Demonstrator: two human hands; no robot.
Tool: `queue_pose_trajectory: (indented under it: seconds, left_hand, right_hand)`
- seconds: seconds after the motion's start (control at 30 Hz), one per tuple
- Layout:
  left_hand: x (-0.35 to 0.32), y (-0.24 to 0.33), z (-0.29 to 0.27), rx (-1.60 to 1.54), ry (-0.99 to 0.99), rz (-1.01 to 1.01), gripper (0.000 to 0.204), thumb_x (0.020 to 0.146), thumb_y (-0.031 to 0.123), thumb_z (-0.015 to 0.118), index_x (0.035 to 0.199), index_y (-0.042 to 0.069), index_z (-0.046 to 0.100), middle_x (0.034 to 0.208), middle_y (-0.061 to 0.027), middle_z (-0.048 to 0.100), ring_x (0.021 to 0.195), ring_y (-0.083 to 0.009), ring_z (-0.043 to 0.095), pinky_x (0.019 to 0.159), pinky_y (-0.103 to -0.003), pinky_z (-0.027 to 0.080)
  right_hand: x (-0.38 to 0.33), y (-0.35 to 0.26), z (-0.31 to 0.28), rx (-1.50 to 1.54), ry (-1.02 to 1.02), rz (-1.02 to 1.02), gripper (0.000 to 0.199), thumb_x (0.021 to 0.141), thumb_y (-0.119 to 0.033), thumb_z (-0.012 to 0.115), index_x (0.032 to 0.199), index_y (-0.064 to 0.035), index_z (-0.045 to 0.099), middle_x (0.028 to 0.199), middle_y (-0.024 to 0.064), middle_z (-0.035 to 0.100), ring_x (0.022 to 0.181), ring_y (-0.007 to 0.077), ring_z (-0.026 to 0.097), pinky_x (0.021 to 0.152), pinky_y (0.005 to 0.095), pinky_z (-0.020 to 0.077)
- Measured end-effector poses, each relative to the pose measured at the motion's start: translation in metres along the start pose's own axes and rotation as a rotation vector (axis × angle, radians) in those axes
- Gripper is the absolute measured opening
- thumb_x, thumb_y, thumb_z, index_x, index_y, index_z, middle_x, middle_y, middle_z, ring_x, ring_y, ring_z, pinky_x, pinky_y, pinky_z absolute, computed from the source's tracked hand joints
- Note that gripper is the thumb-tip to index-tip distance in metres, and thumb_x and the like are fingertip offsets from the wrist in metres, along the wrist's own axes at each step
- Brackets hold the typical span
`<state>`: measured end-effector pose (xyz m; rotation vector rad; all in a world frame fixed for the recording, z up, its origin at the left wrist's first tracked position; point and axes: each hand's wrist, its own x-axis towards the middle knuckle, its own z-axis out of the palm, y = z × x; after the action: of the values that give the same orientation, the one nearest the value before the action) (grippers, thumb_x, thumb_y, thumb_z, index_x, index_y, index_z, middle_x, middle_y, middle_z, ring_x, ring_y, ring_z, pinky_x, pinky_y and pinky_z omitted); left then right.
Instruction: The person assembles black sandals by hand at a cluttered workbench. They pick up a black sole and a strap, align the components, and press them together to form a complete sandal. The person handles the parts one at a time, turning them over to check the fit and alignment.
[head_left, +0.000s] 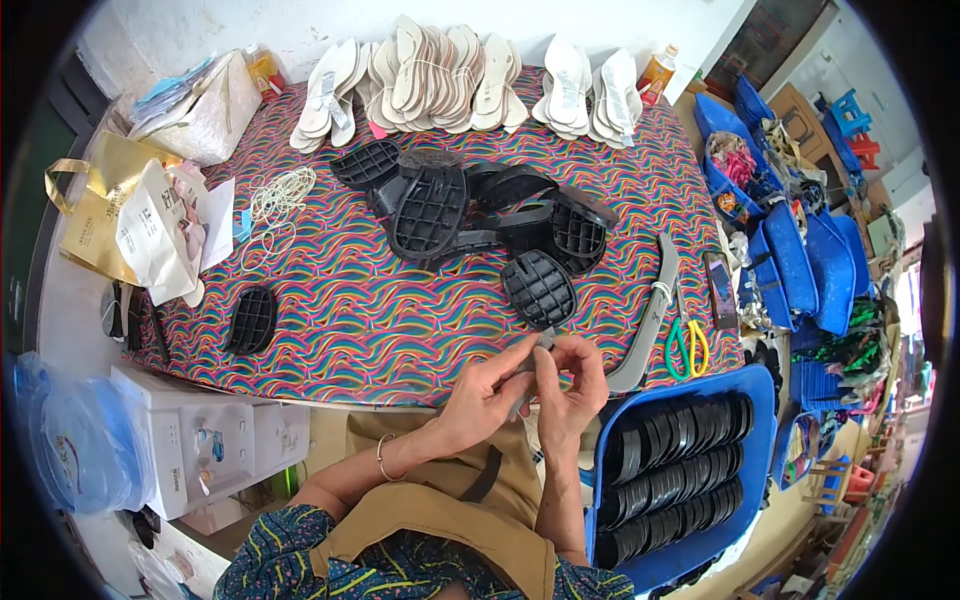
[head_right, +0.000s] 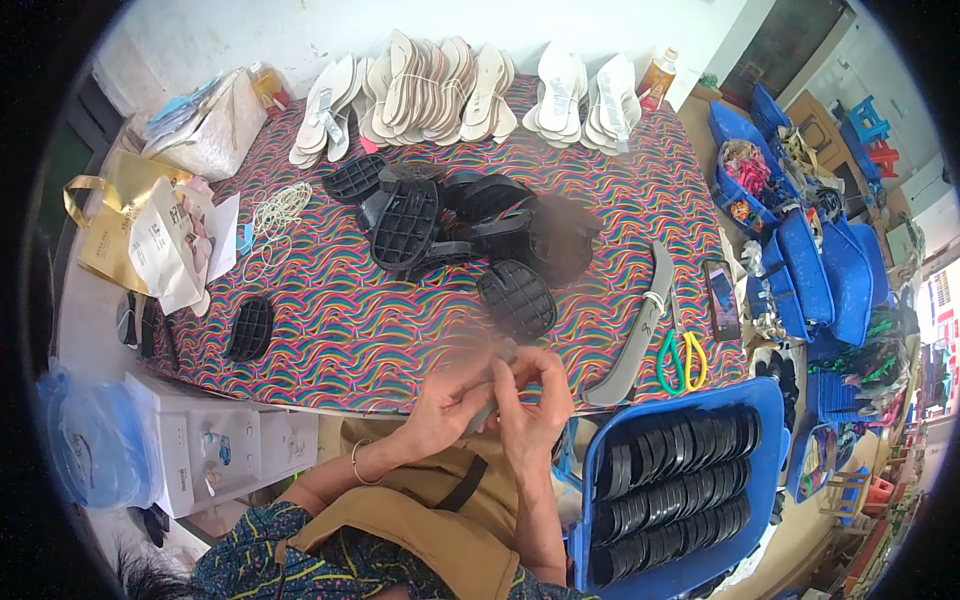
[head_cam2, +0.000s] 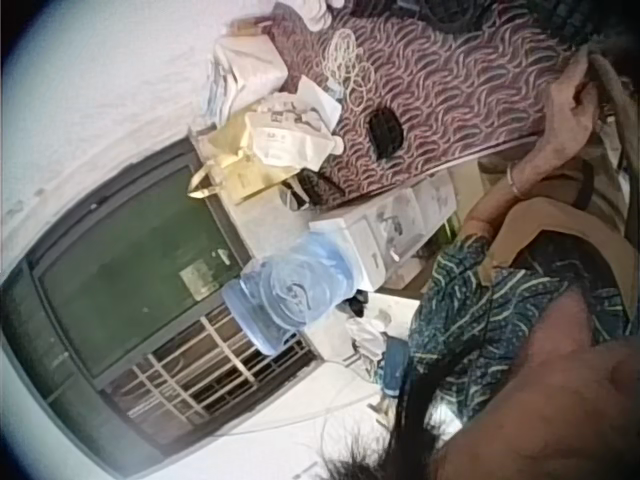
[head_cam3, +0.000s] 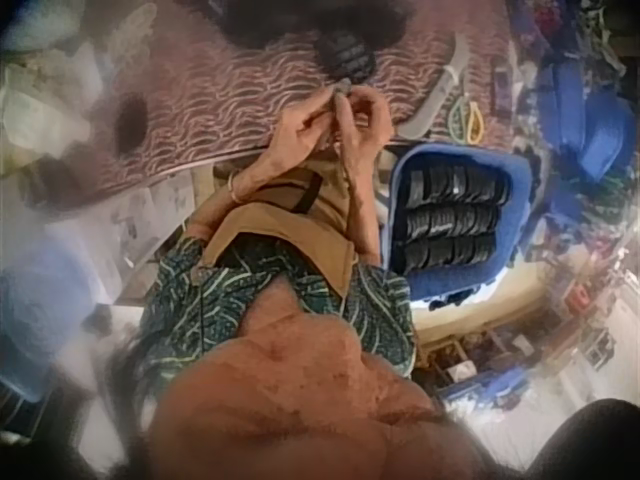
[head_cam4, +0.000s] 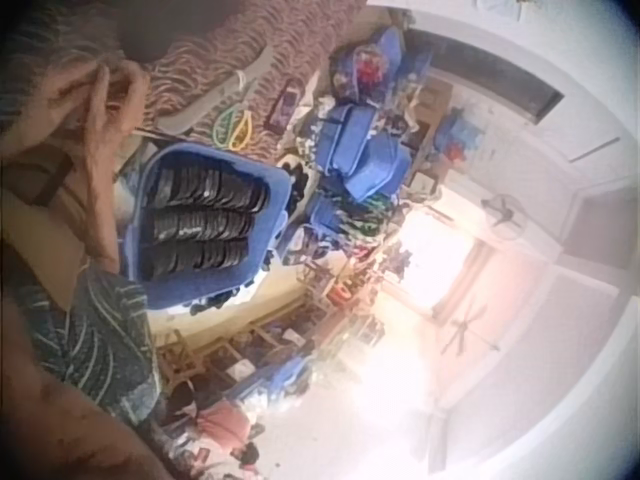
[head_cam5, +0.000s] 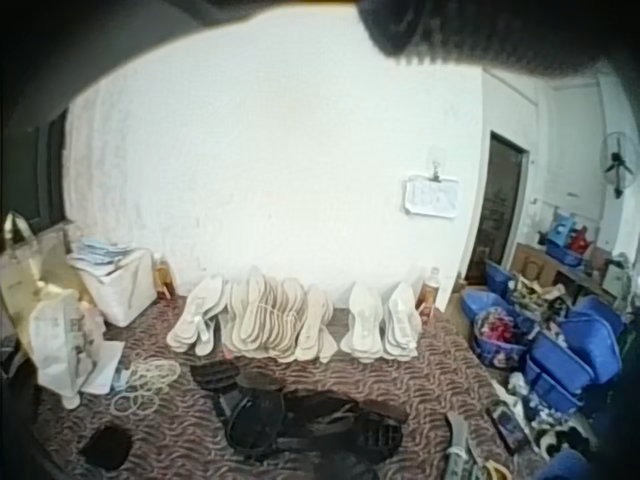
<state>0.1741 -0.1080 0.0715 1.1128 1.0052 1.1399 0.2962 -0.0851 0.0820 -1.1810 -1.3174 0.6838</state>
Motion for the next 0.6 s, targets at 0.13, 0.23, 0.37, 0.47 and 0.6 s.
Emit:
queue_pose_trajectory:
  seconds: [0.13, 0.23, 0.37, 0.47, 0.6]
  left_hand:
    - [0.003, -0.016, 0.001, 0.114, 0.015, 0.191, 0.051, 0.098, -0.001, 0.054, 0.147, 0.002, 0.044, 0.092, -0.0032, 0.066, 0.067, -0.0052, 0.056, 0.059, -0.023, 0.048]
    - [0.004, -0.002, -0.003, -0.049, -0.035, 0.074, 0.047, 0.098, 0.001, 0.054, 0.145, 0.000, 0.046, 0.100, -0.0050, 0.066, 0.068, -0.0075, 0.059, 0.061, -0.023, 0.051]
    - [0.006, 0.006, -0.013, -0.163, -0.079, -0.107, 0.043, 0.098, 0.003, 0.053, 0.142, -0.001, 0.050, 0.095, -0.0065, 0.067, 0.066, -0.0111, 0.063, 0.059, -0.025, 0.052]
    - [0.006, 0.008, -0.013, -0.121, -0.078, -0.076, 0.039, 0.098, 0.003, 0.054, 0.137, -0.002, 0.055, 0.092, -0.0057, 0.067, 0.066, -0.0108, 0.063, 0.059, -0.024, 0.052]
    - [0.010, 0.005, -0.017, -0.072, -0.025, -0.074, 0.032, 0.099, 0.009, 0.058, 0.128, -0.004, 0.062, 0.086, -0.0040, 0.065, 0.067, -0.0099, 0.062, 0.058, -0.023, 0.050]
  right_hand:
    - [0.003, 0.003, -0.003, -0.172, -0.046, -0.194, 0.016, 0.081, 0.008, 0.069, 0.093, 0.0004, 0.062, 0.083, 0.0078, 0.061, 0.067, 0.0143, 0.057, 0.060, 0.0268, 0.0468]
    - [0.010, 0.008, -0.005, -0.260, -0.124, -0.382, 0.015, 0.082, 0.009, 0.067, 0.092, 0.0004, 0.062, 0.084, 0.0118, 0.062, 0.068, 0.0218, 0.061, 0.061, 0.0302, 0.0488]
    - [0.013, 0.010, -0.012, -0.243, -0.303, -0.429, 0.016, 0.080, 0.010, 0.066, 0.092, 0.0004, 0.062, 0.085, 0.0149, 0.062, 0.074, 0.0299, 0.064, 0.064, 0.0358, 0.0514]
    - [0.011, 0.020, -0.018, -0.128, -0.381, -0.323, 0.014, 0.083, 0.008, 0.065, 0.094, 0.0012, 0.062, 0.087, 0.0128, 0.063, 0.075, 0.0253, 0.063, 0.066, 0.0336, 0.0511]
    - [0.009, 0.015, -0.022, -0.002, -0.345, -0.103, 0.008, 0.087, 0.005, 0.064, 0.094, 0.0017, 0.062, 0.088, 0.0092, 0.062, 0.076, 0.0185, 0.060, 0.067, 0.0294, 0.0493]
